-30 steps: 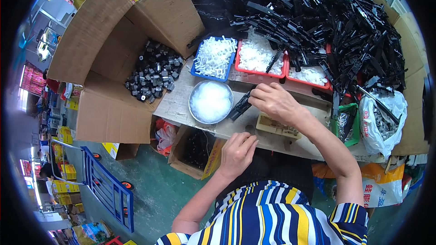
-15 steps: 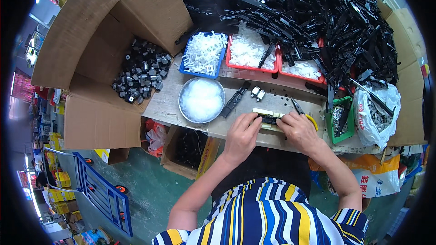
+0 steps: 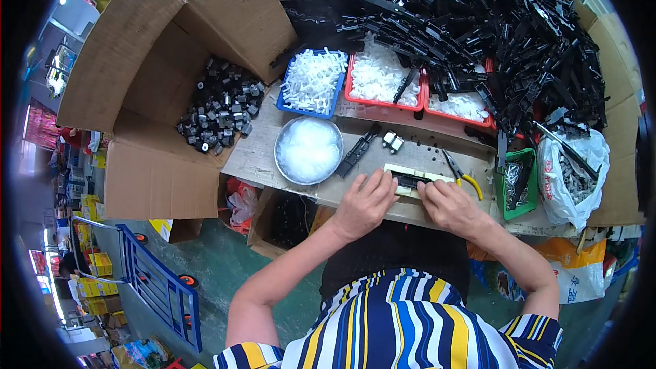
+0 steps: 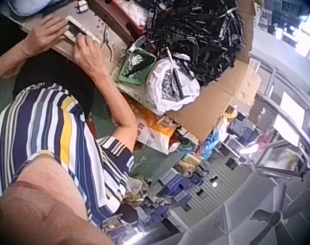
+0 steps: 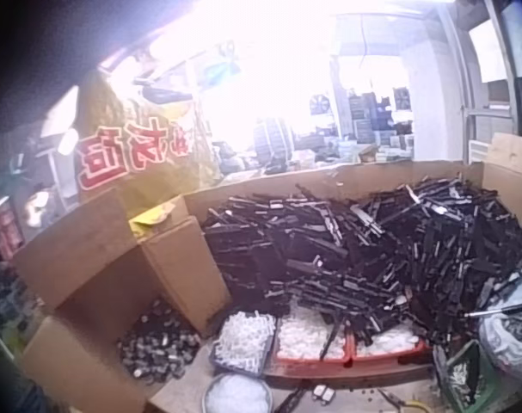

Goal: The person assembles small lock mechanisms at a workbench. They pick up black lock bodies and white pins, insert the pins into the lock bodies, and use pliers to press and secure the components. The person handles the parts one at a time, repeatedly picking, inserting, and pressing them into place.

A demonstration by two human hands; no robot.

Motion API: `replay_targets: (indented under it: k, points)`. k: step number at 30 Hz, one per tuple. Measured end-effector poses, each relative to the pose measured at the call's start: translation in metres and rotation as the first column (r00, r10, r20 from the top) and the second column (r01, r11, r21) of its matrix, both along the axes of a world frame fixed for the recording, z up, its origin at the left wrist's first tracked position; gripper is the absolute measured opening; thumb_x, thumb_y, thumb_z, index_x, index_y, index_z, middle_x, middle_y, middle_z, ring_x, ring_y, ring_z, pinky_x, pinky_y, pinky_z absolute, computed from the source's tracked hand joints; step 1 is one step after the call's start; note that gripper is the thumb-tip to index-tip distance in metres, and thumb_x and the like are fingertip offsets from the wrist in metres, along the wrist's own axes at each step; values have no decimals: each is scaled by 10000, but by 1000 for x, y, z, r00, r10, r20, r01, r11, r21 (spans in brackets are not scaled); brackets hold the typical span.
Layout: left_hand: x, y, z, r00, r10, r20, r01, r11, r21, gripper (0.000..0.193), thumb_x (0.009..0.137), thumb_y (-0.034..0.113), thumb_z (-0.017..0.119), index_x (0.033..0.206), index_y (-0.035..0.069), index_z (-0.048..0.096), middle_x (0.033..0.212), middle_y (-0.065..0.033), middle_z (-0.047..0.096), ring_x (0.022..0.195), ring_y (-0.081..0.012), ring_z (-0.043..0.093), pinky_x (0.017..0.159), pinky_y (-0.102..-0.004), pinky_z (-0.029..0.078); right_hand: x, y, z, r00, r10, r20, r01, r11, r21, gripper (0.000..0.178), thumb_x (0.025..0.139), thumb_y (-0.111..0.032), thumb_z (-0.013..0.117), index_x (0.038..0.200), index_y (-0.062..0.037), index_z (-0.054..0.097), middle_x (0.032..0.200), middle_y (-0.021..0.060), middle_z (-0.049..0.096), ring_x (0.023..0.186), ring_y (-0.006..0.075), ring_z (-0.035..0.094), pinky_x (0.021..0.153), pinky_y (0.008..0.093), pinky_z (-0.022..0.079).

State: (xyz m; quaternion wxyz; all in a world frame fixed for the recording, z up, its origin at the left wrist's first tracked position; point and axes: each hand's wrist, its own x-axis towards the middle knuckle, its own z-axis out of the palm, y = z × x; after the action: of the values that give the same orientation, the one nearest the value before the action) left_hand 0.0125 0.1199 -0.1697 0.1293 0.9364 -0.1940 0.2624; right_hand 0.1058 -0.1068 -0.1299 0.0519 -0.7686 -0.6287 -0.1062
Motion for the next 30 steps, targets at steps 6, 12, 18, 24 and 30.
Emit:
replay_targets:
  k: [6,12,18,24,30]
  points:
    - [18,8,32,954,-84,-287,-21,938,-345,290,822,109,748,1079,-8,683,1062,-142,647,1051,-316,607,879,-407,487,33,4,6,737,-28,-676,128,987,98,166,845,-62,679,986,16,720,900,159,632,844,311,646,712,405,513]
    - [59,13,36,963,86,-256,-137,973,-188,306,806,-36,641,1111,-19,665,1004,-147,623,989,-334,561,852,-433,484,47,51,6,744,-259,-616,437,886,155,317,851,-245,765,962,34,663,828,174,667,740,346,679,675,444,533]
    - [71,17,33,925,160,-345,-144,987,71,383,768,-7,629,1145,8,693,933,-97,583,959,-286,537,769,-401,442,55,94,-19,787,-448,-425,496,868,5,371,823,-246,771,954,47,583,800,220,685,727,383,703,657,455,572]
    - [70,17,29,937,147,-318,-107,984,140,399,761,31,631,1152,11,705,924,-78,586,969,-261,537,758,-378,412,59,72,-5,709,-256,-657,438,890,126,338,769,-56,738,1044,11,555,972,212,639,877,367,661,764,475,518]
    - [66,16,31,941,123,-314,-142,989,-38,385,737,-7,650,1118,9,707,913,-94,591,955,-284,542,778,-390,447,38,58,25,594,-176,-785,352,934,57,380,737,-8,790,1060,-4,589,876,119,639,789,263,654,714,369,520]
